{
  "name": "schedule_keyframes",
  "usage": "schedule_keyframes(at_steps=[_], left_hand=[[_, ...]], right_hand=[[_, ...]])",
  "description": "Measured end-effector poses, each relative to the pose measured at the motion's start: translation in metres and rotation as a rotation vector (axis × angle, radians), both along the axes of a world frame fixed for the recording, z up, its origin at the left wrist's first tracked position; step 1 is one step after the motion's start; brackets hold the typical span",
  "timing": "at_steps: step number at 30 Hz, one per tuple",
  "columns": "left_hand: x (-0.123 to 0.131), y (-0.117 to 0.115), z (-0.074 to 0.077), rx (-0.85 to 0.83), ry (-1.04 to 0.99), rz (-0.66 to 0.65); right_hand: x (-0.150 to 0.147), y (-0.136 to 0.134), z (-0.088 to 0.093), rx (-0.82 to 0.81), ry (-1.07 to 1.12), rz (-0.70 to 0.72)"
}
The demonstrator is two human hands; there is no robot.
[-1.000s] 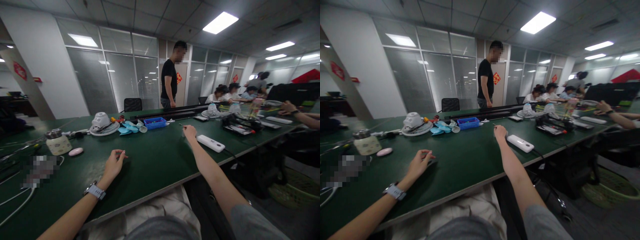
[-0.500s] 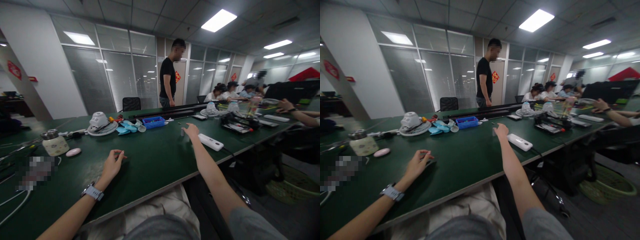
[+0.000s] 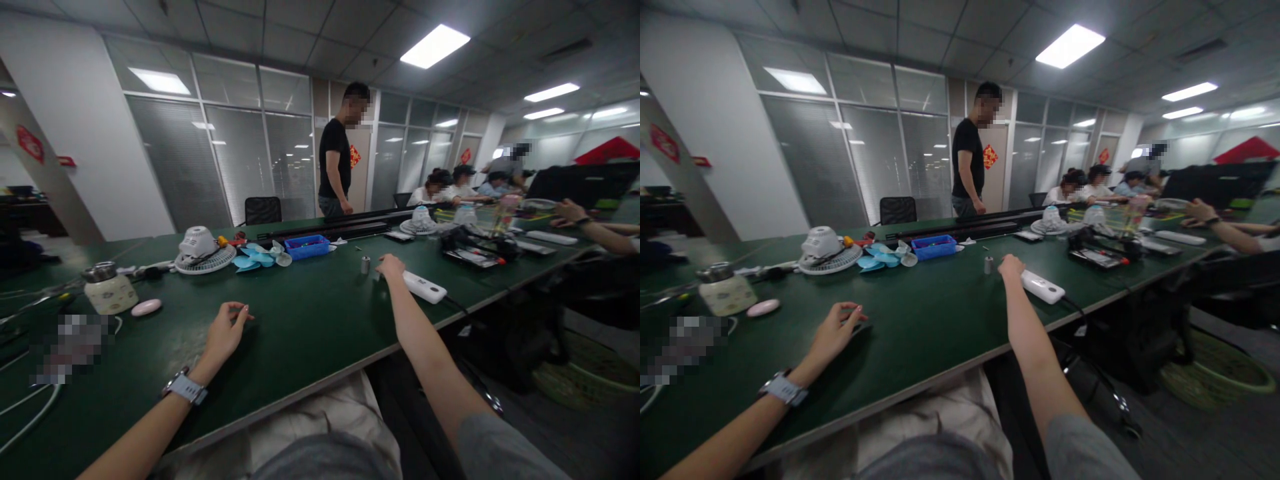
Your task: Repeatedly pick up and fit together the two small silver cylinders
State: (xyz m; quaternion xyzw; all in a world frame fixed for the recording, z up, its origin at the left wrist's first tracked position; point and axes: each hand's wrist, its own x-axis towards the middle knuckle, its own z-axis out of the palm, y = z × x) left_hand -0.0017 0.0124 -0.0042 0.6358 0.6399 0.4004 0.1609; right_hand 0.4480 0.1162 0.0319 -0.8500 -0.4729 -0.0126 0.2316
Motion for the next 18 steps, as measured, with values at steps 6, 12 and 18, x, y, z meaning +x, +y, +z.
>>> schedule_keyframes(at_steps=[6, 12, 18], left_hand=[[-0.003, 0.002, -0.003, 0.013, -0.008, -0.018], [-0.007, 0.006, -0.007, 0.092, 0.008, 0.022], [0.003, -0.002, -0.004, 0.148, 0.004, -0.088]], right_hand=[[-0.003, -0.007, 0.014, -0.083, 0.006, 0.056], [-0.058, -0.020, 0.023, -0.141, -0.006, 0.342], [-0.161, -0.045, 0.000, 0.105, 0.053, 0.938]])
